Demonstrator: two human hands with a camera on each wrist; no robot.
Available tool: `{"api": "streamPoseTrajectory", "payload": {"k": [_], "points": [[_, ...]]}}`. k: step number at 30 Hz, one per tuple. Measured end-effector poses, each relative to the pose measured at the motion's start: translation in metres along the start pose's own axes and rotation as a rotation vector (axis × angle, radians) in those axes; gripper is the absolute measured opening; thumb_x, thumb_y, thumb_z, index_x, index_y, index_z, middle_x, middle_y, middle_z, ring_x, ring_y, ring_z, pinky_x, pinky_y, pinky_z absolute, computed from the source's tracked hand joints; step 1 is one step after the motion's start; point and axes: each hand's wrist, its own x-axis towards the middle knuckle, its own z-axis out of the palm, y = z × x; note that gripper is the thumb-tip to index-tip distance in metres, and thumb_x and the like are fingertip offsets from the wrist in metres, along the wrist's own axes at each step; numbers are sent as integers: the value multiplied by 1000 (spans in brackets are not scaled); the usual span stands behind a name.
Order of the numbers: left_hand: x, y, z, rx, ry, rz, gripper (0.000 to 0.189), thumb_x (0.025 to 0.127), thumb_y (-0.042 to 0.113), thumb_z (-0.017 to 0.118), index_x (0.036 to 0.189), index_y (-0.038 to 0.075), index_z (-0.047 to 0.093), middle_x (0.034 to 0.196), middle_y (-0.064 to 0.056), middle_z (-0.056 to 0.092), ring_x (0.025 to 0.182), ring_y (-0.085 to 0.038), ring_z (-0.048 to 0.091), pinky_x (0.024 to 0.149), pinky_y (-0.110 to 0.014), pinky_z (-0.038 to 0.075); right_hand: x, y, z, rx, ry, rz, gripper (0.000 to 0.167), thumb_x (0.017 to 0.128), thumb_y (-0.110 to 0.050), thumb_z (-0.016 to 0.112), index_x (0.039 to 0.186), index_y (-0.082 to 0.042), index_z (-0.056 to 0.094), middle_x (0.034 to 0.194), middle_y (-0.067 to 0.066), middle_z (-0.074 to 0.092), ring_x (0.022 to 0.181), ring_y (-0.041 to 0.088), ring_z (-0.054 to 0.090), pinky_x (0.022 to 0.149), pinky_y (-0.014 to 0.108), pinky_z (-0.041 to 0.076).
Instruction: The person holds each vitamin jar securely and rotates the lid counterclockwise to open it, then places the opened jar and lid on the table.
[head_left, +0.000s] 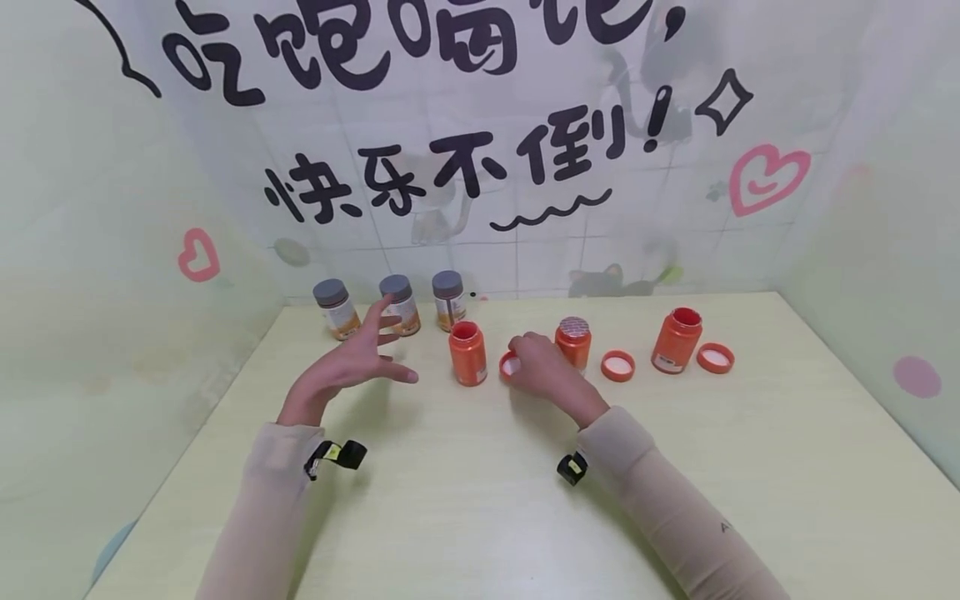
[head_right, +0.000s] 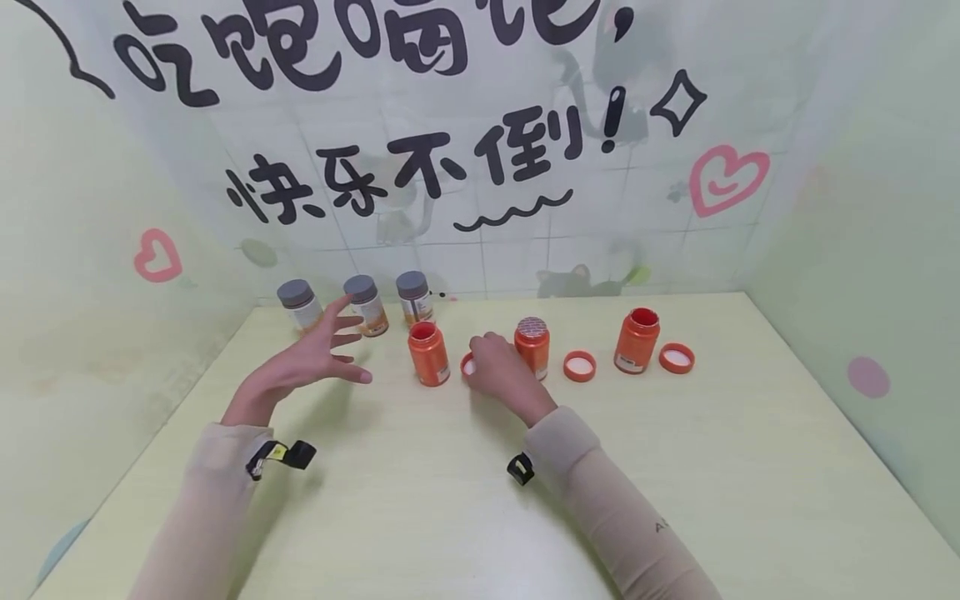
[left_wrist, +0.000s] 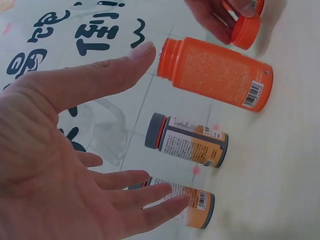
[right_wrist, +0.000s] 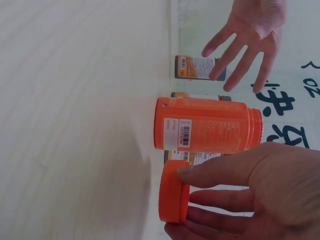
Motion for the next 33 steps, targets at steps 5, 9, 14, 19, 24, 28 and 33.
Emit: {"api": "streamPoseTrajectory", "payload": {"k": [5,9,14,19,24,28,33], "points": [[-5,-2,-9,-21,28,10,134,70,17,89,158,19,-12,165,-21,15,150,-44,24,112,-61,36,3,2,6,-13,-25,2,44,88,-21,74,127,-4,63,114,12,66,98,24,60,89,36,57],[-4,-1,-9,-3,51,5,133,71,19,89,159,19,-11,164,-21,18,149,-45,27,111,-61,37,3,4,8,-8,-33,10,42,88,-17,73,127,-4,62,113,12,65,98,24,59,90,37,56],[-1,-2,-8,12,92,-40,126,77,29,85,159,18,-9,163,-19,23,147,-43,31,111,-61,37,4,4,9,4,-50,24,42,88,-17,73,128,-5,62,114,11,66,100,24,60,92,39,56],[4,-5,-8,-26,173,-109,109,86,35,77,160,16,-1,160,-19,30,144,-42,39,111,-57,40,1,3,7,12,-54,22,50,89,-19,72,135,-6,57,124,13,63,109,26,60,95,41,55],[5,-11,-7,-26,277,-124,86,93,36,68,157,10,17,153,-22,40,136,-40,48,106,-52,47,-9,-2,-1,31,-20,-13,54,88,-23,73,137,-8,56,133,12,59,116,28,59,94,43,56],[4,-15,-5,-16,428,-120,69,95,34,64,152,10,32,146,-19,49,131,-37,53,101,-48,51,-24,-8,-11,54,-8,-87,47,88,-24,73,131,-9,60,129,11,62,114,26,61,91,41,57],[8,-23,-4,-97,611,-99,57,94,30,65,143,9,44,137,-16,56,124,-31,58,90,-33,53,-46,-8,-23,87,-4,-184,40,88,-25,73,125,-12,64,124,9,65,113,26,63,89,39,57]]}}
